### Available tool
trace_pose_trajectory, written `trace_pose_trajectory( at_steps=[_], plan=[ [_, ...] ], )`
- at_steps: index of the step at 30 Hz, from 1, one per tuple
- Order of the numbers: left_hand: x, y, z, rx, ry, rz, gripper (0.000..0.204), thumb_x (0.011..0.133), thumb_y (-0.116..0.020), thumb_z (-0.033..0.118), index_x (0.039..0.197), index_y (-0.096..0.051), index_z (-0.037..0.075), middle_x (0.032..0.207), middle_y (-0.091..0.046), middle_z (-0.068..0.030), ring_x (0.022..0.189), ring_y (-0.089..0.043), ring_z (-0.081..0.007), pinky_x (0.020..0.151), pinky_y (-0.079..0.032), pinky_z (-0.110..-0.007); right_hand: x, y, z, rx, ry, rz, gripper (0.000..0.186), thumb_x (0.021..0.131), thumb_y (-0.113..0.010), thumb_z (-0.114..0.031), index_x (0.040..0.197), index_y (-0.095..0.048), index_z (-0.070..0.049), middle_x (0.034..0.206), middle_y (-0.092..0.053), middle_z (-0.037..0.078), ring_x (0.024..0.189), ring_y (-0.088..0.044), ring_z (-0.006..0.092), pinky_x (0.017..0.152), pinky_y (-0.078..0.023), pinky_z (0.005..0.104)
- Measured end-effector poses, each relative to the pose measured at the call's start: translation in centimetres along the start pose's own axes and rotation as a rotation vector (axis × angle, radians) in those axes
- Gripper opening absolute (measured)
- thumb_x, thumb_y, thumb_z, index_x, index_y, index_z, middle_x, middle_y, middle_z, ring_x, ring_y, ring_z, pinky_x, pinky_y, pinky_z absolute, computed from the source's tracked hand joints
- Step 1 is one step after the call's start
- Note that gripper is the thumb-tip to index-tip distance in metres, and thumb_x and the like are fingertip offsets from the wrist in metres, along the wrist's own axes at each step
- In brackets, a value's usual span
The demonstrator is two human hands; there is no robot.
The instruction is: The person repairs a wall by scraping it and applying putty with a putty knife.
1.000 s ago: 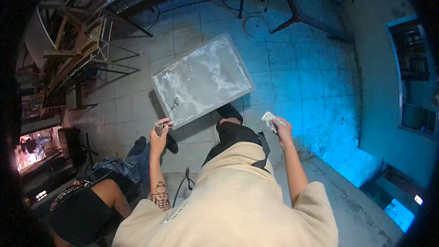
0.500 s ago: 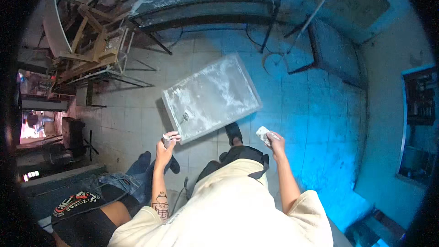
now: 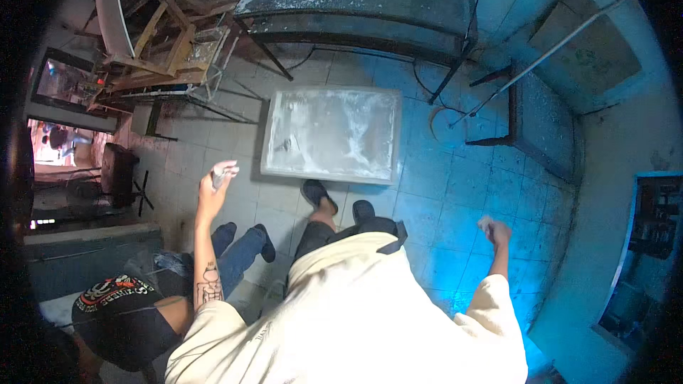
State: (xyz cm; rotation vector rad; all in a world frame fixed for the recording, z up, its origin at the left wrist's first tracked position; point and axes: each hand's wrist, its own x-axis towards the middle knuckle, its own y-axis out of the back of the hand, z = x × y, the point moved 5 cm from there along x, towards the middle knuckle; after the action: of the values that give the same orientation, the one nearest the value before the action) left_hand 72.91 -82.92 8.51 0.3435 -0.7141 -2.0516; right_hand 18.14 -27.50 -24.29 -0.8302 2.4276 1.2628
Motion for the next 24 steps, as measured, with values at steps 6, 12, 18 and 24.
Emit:
trace_pose_trajectory(
  at_steps=[6,12,18,24],
  plan=[
    [-10.5,2.5,-7.5,-0.085,0.345,0.031,0.018,0.087,-0.052,0.008,0.1,-0.057,-0.002,0.089,-0.063,-0.0093,0.081,-0.059,-0.0123,0.077,-0.045,-0.026,-0.9,-9.9,-21.0,0.462,0.127,-0.063,0.017,0.073,-0.06,-0.017,0.083,-0.065,-0.004,0.07,-0.06,0.003,0.058,-0.055,0.0111,0.049,-0.043,0.0265],
    [-16.1,4.6,-11.7,-0.201,0.377,0.07,0.018,0.086,-0.051,0.005,0.101,-0.058,-0.003,0.086,-0.064,-0.0089,0.078,-0.059,-0.0122,0.075,-0.045,-0.024,-7.0,-21.7,-36.9,0.456,0.215,-0.376,0.021,0.076,-0.067,-0.019,0.089,-0.064,-0.003,0.07,-0.06,0.003,0.057,-0.055,0.0111,0.049,-0.045,0.0256],
    [-10.8,5.9,-14.2,-0.267,0.26,0.093,0.018,0.087,-0.051,0.007,0.1,-0.057,-0.004,0.09,-0.064,-0.01,0.081,-0.06,-0.0139,0.076,-0.046,-0.026,-10.8,-26.2,-42.4,0.57,0.244,-0.398,0.02,0.078,-0.067,-0.02,0.089,-0.064,-0.003,0.073,-0.061,0.002,0.062,-0.056,0.0098,0.053,-0.045,0.0244],
    [-2.2,3.9,-17.1,-0.262,0.122,-0.176,0.021,0.083,-0.05,-0.001,0.102,-0.058,0.001,0.091,-0.064,-0.0075,0.083,-0.06,-0.0132,0.077,-0.046,-0.025,-16.8,-25.8,-45.8,0.822,0.076,-0.104,0.027,0.08,-0.061,-0.014,0.102,-0.06,0.002,0.088,-0.061,0.007,0.076,-0.058,0.0141,0.065,-0.047,0.0256]
  ],
)
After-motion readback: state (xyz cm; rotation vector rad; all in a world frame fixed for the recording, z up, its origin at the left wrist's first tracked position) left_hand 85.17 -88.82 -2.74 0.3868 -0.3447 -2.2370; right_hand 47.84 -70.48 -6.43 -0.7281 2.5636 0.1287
